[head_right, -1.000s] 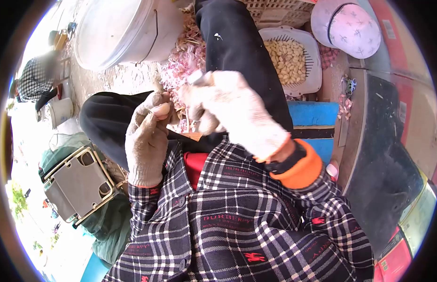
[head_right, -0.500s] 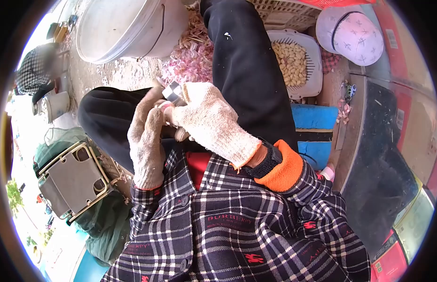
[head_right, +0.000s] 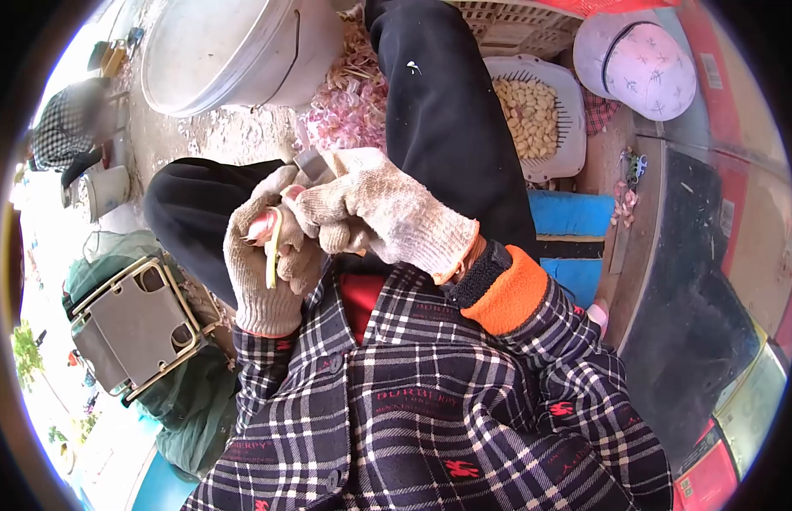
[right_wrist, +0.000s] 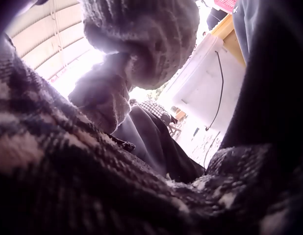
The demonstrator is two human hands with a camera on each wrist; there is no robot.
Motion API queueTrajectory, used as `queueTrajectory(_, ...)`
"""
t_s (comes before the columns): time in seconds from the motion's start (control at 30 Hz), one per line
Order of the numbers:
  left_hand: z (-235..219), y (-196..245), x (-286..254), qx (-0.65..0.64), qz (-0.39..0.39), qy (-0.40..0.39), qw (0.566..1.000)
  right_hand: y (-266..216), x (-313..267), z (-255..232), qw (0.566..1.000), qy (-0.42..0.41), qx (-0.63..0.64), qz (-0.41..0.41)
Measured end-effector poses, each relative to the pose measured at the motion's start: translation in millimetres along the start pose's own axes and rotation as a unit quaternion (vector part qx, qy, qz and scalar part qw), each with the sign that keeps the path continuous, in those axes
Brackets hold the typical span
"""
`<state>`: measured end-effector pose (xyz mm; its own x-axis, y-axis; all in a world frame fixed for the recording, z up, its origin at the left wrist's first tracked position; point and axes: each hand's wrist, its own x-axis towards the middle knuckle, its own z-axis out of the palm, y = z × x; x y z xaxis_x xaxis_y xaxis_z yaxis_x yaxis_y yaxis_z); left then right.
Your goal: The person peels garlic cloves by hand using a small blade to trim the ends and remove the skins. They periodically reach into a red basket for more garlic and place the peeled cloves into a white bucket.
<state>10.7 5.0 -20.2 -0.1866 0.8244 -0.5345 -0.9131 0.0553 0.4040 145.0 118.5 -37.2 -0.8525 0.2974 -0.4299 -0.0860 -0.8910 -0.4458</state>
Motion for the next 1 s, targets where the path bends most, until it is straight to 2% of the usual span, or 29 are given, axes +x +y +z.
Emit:
queueTrajectory(0.07, -11.8, -0.6, 1.5, 0.056, 0.035, 0.091, 0.994, -1.8, -3.4, -2.5, 0.992, -0.108, 0.062, 0.027)
queueTrajectory(0.1, -10.1, -3.2, 0.7, 0.125, 0.069, 0.124, 0.982, 2.1, -9.6, 0.7, 0.993, -0.074, 0.090, 0.003)
queueTrajectory(0.13, -7.0, -1.0, 0.0, 0.137, 0.066, 0.104, 0.983, 2.7, -8.7, 0.7, 0.993, -0.072, 0.089, 0.002)
queueTrajectory(0.2, 11.3, 0.1, -4.6, 0.233, 0.078, 0.116, 0.962, 5.3, -3.7, 3.4, 0.995, -0.061, 0.065, 0.049)
queueTrajectory(0.27, 2.7, 3.0, -7.2, 0.211, 0.063, 0.018, 0.975, 1.2, -5.3, 5.6, 0.995, -0.053, 0.063, 0.058)
queueTrajectory(0.37, -1.3, -1.0, -5.9, 0.211, 0.066, 0.039, 0.974, -0.5, -7.4, 5.8, 0.995, -0.037, 0.067, 0.060)
queueTrajectory(0.6, 7.8, -2.9, -6.6, 0.298, 0.139, 0.110, 0.938, 5.2, -6.2, 8.1, 0.998, 0.035, 0.036, 0.033)
queueTrajectory(0.67, 9.7, -3.8, -7.1, 0.313, 0.163, 0.118, 0.928, -0.1, -12.1, 8.9, 0.992, 0.076, -0.096, -0.030)
queueTrajectory(0.7, 13.4, -4.4, -7.9, 0.311, 0.177, 0.128, 0.925, -0.9, -11.7, 9.3, 0.973, 0.100, -0.205, -0.042)
queueTrajectory(0.73, 15.2, -4.5, -8.0, 0.310, 0.190, 0.138, 0.921, -3.7, -11.3, 11.6, 0.973, 0.099, -0.205, -0.041)
queueTrajectory(0.77, 7.1, -3.7, -6.7, 0.331, 0.200, 0.133, 0.913, -8.4, -12.0, 15.9, 0.930, 0.118, -0.346, -0.042)
queueTrajectory(0.8, 5.4, -4.8, -6.2, 0.331, 0.200, 0.133, 0.913, -14.1, -13.8, 20.8, 0.867, 0.135, -0.479, -0.042)
queueTrajectory(0.83, 4.6, -6.0, -5.1, 0.340, 0.220, 0.129, 0.905, -21.9, -18.1, 26.9, 0.850, 0.127, -0.512, -0.004)
queueTrajectory(0.87, 4.5, -7.1, -4.3, 0.348, 0.240, 0.124, 0.898, -18.3, -18.9, 24.7, 0.849, 0.129, -0.512, -0.003)
queueTrajectory(0.9, 5.9, -5.9, -5.9, 0.348, 0.239, 0.123, 0.898, -13.2, -18.3, 22.2, 0.776, 0.126, -0.608, -0.113)
queueTrajectory(0.93, 8.4, -2.8, -9.7, 0.359, 0.208, 0.131, 0.900, -10.5, -18.1, 23.1, 0.682, 0.118, -0.688, -0.220)
queueTrajectory(0.97, 9.7, -1.2, -11.9, 0.370, 0.177, 0.138, 0.901, -11.0, -21.1, 26.8, 0.698, 0.129, -0.681, -0.179)
queueTrajectory(1.0, 9.7, -1.7, -11.8, 0.370, 0.176, 0.139, 0.901, -12.3, -21.9, 30.3, 0.698, 0.129, -0.681, -0.179)
